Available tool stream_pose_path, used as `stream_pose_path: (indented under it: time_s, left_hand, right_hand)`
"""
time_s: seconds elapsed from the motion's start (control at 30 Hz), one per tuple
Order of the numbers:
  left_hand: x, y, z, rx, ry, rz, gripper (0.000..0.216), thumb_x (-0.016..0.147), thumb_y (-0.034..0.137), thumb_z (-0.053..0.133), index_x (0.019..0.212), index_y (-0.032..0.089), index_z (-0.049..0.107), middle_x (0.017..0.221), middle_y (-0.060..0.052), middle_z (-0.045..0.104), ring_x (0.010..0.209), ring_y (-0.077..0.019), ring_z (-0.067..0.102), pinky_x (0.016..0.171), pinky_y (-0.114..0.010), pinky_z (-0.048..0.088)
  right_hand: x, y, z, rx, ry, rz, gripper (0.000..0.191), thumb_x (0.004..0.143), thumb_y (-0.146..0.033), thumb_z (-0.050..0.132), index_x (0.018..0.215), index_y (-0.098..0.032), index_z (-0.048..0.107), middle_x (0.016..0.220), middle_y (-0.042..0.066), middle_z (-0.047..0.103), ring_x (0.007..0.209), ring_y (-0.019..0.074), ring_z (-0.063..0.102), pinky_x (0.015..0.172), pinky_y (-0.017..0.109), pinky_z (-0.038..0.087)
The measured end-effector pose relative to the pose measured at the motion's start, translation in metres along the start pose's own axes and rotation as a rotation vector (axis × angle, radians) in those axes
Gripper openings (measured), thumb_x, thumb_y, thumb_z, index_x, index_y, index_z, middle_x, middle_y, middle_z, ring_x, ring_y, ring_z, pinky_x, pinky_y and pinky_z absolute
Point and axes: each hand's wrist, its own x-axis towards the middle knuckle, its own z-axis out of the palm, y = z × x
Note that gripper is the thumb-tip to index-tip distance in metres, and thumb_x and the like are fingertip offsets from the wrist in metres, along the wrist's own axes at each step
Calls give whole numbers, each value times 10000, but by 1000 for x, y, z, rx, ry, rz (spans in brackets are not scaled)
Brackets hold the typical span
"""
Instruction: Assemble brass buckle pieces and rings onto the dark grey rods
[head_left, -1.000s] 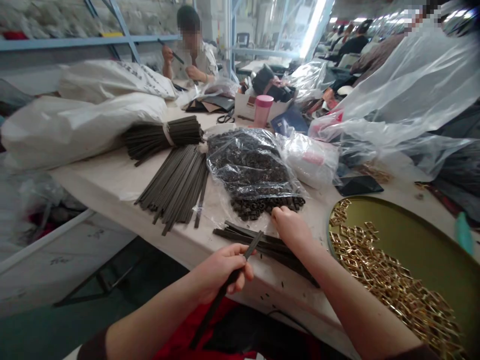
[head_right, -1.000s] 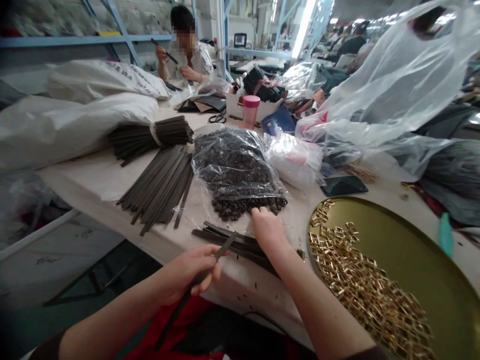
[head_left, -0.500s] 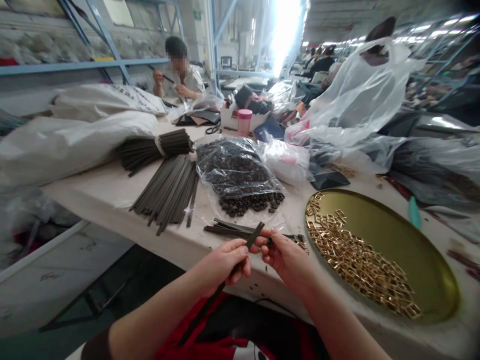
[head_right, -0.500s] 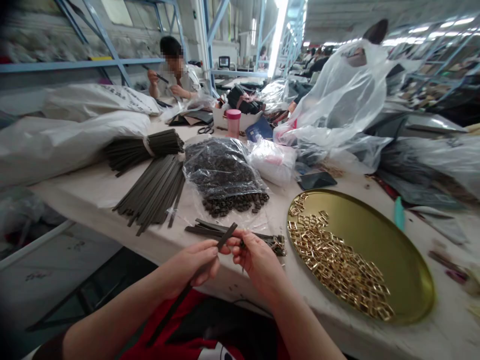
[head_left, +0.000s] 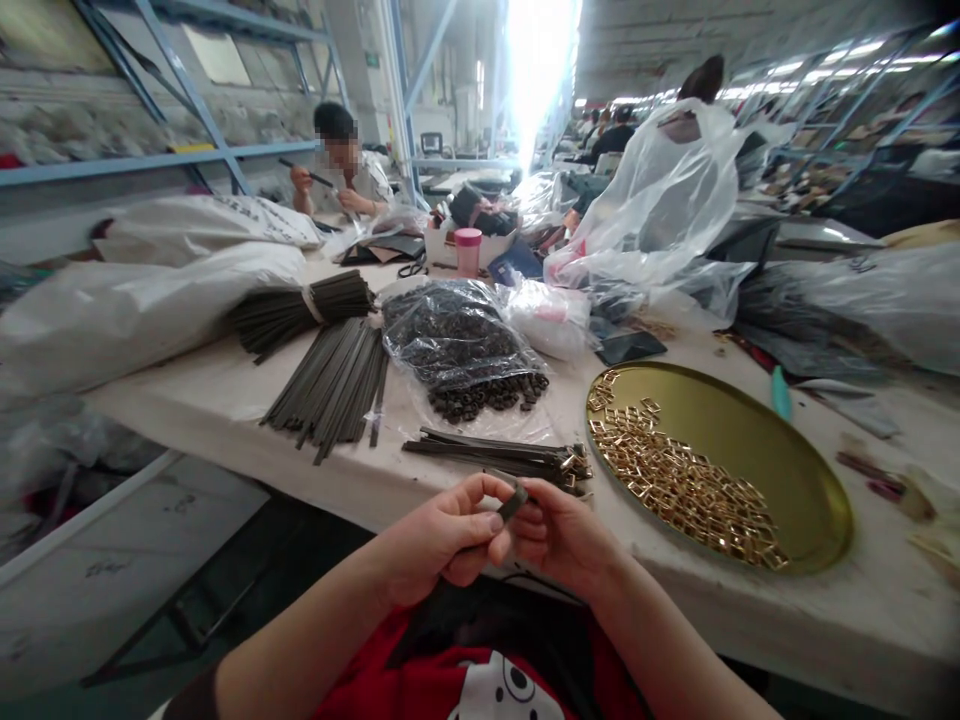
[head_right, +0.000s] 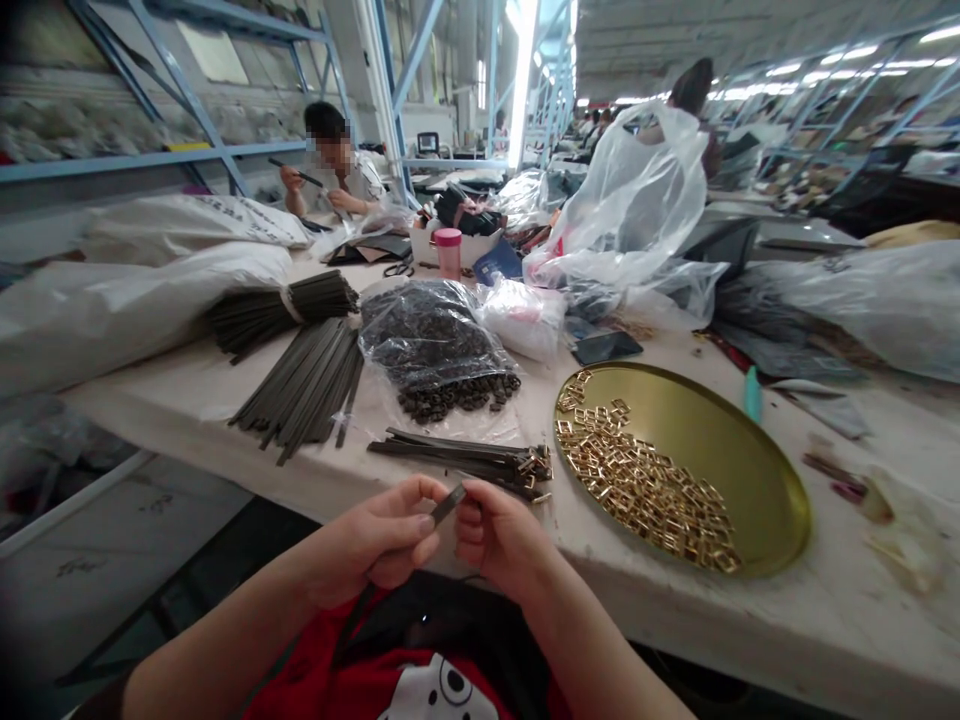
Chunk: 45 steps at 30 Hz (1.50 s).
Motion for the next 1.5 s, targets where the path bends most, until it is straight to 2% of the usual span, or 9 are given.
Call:
stream_pose_path:
  time_s: [0.1,0.3,0.5,0.67,0.93,1.2,1.3,1.43,1.5]
  left_hand:
    - [-4,-2,-3,10,-42,-11,318,732,331,605,952,182,429,533,78,498,315,3,221,323,-157,88]
    - [-14,7,-20,117,-39,-46,290,776,279,556,1021,150,469,550,51,536,318,-3,277,320,-157,106]
    - [-7,7,-17,106,19,-55,227,766,298,566,913,151,476,555,40,557,344,-18,398,328,-130,193]
    - [6,5,-12,105,49,-21,179,758,281,555,836,160,448,618,30,578,328,-6,367,311,-132,171]
    - [18,13,-20,234,78,-40,249,801,410,490,861,185,401,458,91,479,311,-20,212,314,-150,111]
    - [28,14,-22,160,60,-46,334,756,461,552,884,190,404,438,109,416,328,-22,192,322,-154,110]
    - [28,17,-24,224,80,-47,289,783,429,521,883,182,406,450,104,428,330,-19,214,335,-148,124]
    - [29,18,-24,422,163,-20,145,832,306,428,888,175,406,451,97,443,342,-34,255,355,-145,167]
    - [29,16,-23,518,190,14,107,839,265,395,883,170,416,459,91,448,362,-45,284,371,-149,202]
  right_hand:
    - [-1,9,1,71,-58,79,251,639,-247,647,526,-142,449,409,-91,331,358,12,230,328,119,183]
    - [-10,-1,2,71,23,-179,255,694,-215,632,548,-157,430,451,-86,368,376,24,277,349,136,208]
    - [-7,3,3,-79,70,-232,261,725,-255,615,576,-167,420,476,-83,383,395,31,295,371,145,202]
    - [3,9,-2,-98,97,-173,301,688,-297,641,569,-178,392,453,-94,338,395,37,259,379,156,187]
    - [12,-2,-5,-96,126,-189,295,707,-313,621,565,-171,404,466,-86,368,395,33,280,377,152,191]
    - [21,0,4,23,11,45,229,648,-268,654,634,-162,451,444,-113,277,384,21,144,362,144,111]
    - [23,-1,1,-118,107,-85,286,682,-366,626,621,-184,414,466,-104,290,393,35,179,375,161,132]
    - [19,-5,-3,-680,417,-574,245,706,-382,619,648,-208,456,501,-77,374,440,79,312,434,211,245]
    - [14,-7,-3,-1005,481,-779,144,733,-322,602,676,-213,527,563,-36,474,520,117,416,519,246,314]
